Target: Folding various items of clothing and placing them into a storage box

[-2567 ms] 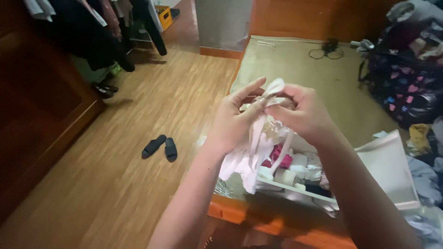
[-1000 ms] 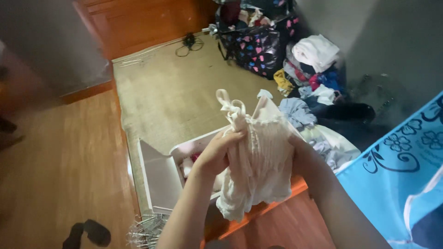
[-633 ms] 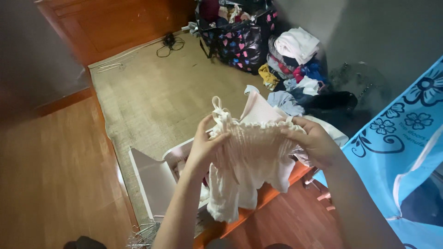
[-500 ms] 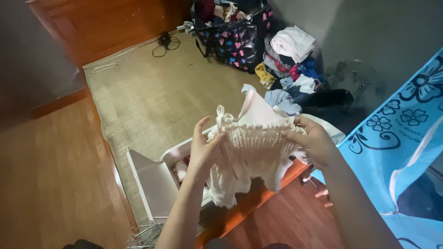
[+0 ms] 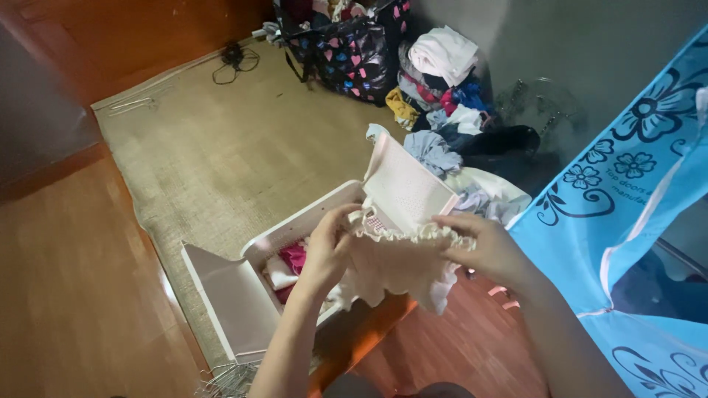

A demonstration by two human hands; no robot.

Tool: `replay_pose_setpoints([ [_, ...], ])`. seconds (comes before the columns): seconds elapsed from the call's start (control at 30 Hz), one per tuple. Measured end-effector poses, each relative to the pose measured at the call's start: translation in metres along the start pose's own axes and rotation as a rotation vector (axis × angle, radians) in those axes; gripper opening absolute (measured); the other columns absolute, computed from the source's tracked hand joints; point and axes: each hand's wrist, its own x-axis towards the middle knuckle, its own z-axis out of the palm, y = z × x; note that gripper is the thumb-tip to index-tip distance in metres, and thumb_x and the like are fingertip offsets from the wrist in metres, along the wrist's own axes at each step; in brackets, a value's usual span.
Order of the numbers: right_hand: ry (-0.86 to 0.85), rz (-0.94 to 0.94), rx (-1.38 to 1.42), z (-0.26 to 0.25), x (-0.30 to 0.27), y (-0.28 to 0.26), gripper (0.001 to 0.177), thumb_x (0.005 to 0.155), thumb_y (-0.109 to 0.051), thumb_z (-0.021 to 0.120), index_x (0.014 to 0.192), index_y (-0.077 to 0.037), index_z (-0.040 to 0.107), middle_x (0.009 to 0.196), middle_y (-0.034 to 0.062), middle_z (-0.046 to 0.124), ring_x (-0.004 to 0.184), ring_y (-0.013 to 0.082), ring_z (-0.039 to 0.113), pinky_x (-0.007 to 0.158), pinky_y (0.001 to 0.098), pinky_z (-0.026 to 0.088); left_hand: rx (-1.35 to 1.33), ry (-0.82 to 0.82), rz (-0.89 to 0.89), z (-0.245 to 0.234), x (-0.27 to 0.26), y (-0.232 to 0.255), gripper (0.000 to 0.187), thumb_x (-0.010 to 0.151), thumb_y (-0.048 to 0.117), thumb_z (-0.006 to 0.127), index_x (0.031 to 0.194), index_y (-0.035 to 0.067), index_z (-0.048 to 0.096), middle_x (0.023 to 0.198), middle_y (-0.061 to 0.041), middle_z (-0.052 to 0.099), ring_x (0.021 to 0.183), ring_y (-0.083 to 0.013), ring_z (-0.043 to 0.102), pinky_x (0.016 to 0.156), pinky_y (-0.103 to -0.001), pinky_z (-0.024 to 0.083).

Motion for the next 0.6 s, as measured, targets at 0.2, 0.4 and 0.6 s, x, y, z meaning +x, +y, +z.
replay_pose_setpoints([
  [0.2, 0.021, 0.183, -0.282, 0.008, -0.001, 0.043, 0.041, 0.083, -0.002, 0.068, 0.122, -0.013, 0.077, 0.112, 0.0061, 0.068, 0.09, 0.019, 0.071, 0.078, 0.031, 0.058, 0.066, -0.159, -0.094, 0.004, 0.005, -0.008, 0.037, 0.09, 0.005, 0.063, 0.126, 0.0, 0.058, 0.112, -0.015, 0.066, 0.105, -0.0226, 0.062, 0.097, -0.036, 0.051],
  [0.4, 0.027, 0.223, 0.043, 0.001, -0.004, 0.05, 0.046, 0.084, 0.0, 0.06, 0.125, -0.016, 0.074, 0.114, -0.0011, 0.077, 0.085, 0.0136, 0.065, 0.073, 0.0281, 0.055, 0.23, -0.224, 0.031, 0.0, -0.007, 0.016, 0.073, 0.072, -0.006, 0.066, 0.14, 0.001, 0.04, 0.131, -0.027, 0.053, 0.126, -0.0392, 0.054, 0.104, -0.042, 0.046],
  [0.6, 0.007, 0.062, 0.159, 0.0, -0.012, 0.028, 0.048, 0.089, 0.003, 0.054, 0.133, -0.015, 0.062, 0.108, 0.0056, 0.072, 0.094, 0.0112, 0.065, 0.08, 0.0256, 0.055, 0.362, -0.319, -0.008, -0.004, -0.007, 0.027, 0.06, 0.078, -0.008, 0.064, 0.134, 0.007, 0.053, 0.133, -0.018, 0.055, 0.126, -0.0356, 0.059, 0.103, -0.039, 0.051],
])
